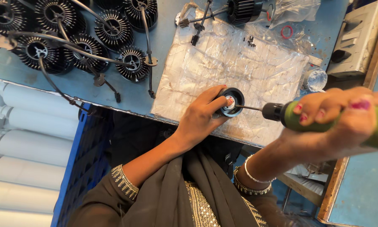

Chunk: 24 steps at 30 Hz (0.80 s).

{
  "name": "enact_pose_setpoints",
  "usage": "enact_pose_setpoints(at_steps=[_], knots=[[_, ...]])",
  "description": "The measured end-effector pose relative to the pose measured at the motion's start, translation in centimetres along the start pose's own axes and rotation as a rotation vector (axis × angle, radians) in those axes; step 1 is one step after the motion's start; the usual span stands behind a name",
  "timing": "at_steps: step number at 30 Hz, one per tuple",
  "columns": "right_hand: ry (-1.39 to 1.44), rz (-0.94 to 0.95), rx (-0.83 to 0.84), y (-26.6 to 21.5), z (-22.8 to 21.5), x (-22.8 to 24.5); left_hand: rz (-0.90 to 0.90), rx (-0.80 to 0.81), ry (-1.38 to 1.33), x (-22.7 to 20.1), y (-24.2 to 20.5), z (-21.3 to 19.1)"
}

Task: The person assembles small black cylindrical electronic components on a workbench. They use a green power screwdriver to tighten screws, apply adhesive with a small spatula, and insert circular metal pieces into the components. The person handles multiple units one at a time, placing finished items aside.

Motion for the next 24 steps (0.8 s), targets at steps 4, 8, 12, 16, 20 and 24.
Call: enact_pose_setpoints(at_steps=[4,8,12,16,20,24], knots=[[-0.058,0.023,0.129,0.2,0.6,0.2,-0.009,-0.007,-0.007,-0.2,-0.3,-0.1],[0.122,0.089,0.202,0.3,0.1,0.4,0.01,-0.002,-0.06,-0.3,-0.2,0.0],[0.196,0.104,0.28,2.3,-1.7,0.5,0.301,0.009,-0.097,-0.5,0.5,-1.3],[0.242,0.15,0.367,3.8,-3.7,1.9,-0.011,0.321,-0.476,2.2,1.3,-0.3],[0.254,0.196,0.398,4.0,-4.6,3.8,0.005,0.267,-0.135,1.3,0.9,0.5],[0.244,0.182,0.361,3.9,-4.4,4.8,0.305,0.102,-0.109,-0.8,0.5,-0.1]])
Point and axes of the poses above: each hand's wrist, its own y-axis towards the middle knuckle, its own z-axis out of the palm, x = y × z, the point moved 6 cm from there along y, towards the middle knuckle, and after that the axes turned 12 degrees about z, right-handed, at the moved point
